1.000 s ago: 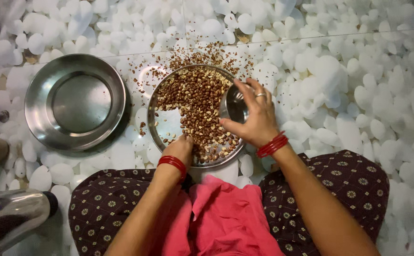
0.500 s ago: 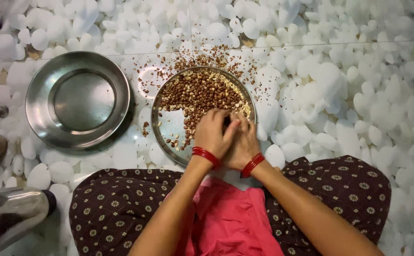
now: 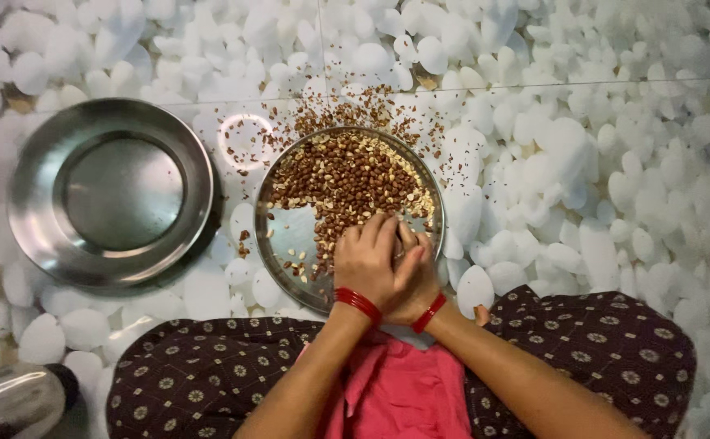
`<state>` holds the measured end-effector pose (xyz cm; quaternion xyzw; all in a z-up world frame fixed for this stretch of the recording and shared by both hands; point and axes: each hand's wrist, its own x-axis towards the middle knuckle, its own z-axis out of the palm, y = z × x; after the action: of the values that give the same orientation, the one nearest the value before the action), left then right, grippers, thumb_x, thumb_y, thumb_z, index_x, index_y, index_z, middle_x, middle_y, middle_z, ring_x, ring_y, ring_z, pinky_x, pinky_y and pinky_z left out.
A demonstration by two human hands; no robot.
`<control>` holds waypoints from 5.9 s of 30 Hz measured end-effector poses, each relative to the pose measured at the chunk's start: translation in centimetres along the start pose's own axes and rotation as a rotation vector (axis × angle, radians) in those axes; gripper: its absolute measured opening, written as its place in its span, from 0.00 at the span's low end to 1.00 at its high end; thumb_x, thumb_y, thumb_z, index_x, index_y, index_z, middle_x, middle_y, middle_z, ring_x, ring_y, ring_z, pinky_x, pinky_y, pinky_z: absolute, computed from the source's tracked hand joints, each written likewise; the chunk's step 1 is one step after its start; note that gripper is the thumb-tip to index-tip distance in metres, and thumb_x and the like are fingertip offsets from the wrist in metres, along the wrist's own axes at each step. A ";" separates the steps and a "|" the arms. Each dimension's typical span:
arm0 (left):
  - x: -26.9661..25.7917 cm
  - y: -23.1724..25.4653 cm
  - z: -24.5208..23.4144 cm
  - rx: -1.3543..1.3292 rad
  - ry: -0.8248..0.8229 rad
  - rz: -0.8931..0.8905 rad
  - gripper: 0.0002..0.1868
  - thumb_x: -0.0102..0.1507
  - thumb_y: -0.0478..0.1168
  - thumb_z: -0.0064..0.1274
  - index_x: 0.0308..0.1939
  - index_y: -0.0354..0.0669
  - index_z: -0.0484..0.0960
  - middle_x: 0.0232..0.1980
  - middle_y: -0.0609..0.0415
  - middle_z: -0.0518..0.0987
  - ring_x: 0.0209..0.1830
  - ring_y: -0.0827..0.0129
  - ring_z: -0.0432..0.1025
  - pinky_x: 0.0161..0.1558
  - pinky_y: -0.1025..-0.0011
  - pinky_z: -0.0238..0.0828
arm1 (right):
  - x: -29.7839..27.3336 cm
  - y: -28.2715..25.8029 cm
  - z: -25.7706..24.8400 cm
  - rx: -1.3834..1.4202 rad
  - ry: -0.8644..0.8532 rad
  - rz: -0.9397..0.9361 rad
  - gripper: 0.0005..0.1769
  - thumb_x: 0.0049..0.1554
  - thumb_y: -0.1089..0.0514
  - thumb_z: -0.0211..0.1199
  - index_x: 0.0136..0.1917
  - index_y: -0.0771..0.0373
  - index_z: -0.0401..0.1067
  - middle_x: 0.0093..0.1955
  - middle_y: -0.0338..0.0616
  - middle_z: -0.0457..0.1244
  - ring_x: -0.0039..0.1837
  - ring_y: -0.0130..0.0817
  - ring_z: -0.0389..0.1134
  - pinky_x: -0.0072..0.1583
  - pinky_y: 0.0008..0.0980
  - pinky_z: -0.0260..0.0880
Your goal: The person sits on the floor and uses a small metal cup to rub and crush roasted nuts in a large metal tray. They repeatedly rub the nuts with the cup, occasionally shaking the tray to separate the shells from the kernels.
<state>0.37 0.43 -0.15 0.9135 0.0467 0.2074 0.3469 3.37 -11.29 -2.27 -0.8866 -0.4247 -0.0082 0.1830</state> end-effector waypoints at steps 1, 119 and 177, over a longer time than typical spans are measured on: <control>0.5 -0.3 0.0 -0.004 -0.015 -0.029 0.27 0.63 0.57 0.53 0.55 0.39 0.81 0.58 0.45 0.80 0.50 0.51 0.72 0.50 0.55 0.68 | 0.5 0.2 -0.3 0.097 -0.033 0.019 0.59 0.37 0.27 0.66 0.72 0.64 0.60 0.72 0.58 0.53 0.76 0.60 0.44 0.68 0.60 0.44; 1.6 -4.4 -0.5 -0.126 -0.043 -0.092 0.21 0.67 0.53 0.51 0.53 0.40 0.81 0.47 0.43 0.80 0.48 0.48 0.75 0.51 0.55 0.71 | 1.8 -1.6 1.2 -0.217 0.076 0.005 0.59 0.48 0.28 0.65 0.77 0.71 0.55 0.78 0.61 0.47 0.78 0.59 0.42 0.73 0.59 0.42; 5.3 -8.2 -0.8 -0.074 -0.031 -0.340 0.22 0.69 0.53 0.42 0.41 0.38 0.83 0.42 0.41 0.81 0.44 0.47 0.75 0.46 0.51 0.70 | 8.3 -0.9 1.7 -0.092 -0.120 -0.048 0.52 0.42 0.35 0.64 0.74 0.64 0.62 0.75 0.62 0.54 0.78 0.58 0.47 0.74 0.58 0.46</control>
<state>5.33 8.29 -3.11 0.8821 0.1873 0.1331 0.4112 7.76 -4.01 -2.13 -0.8826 -0.4552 0.0212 0.1158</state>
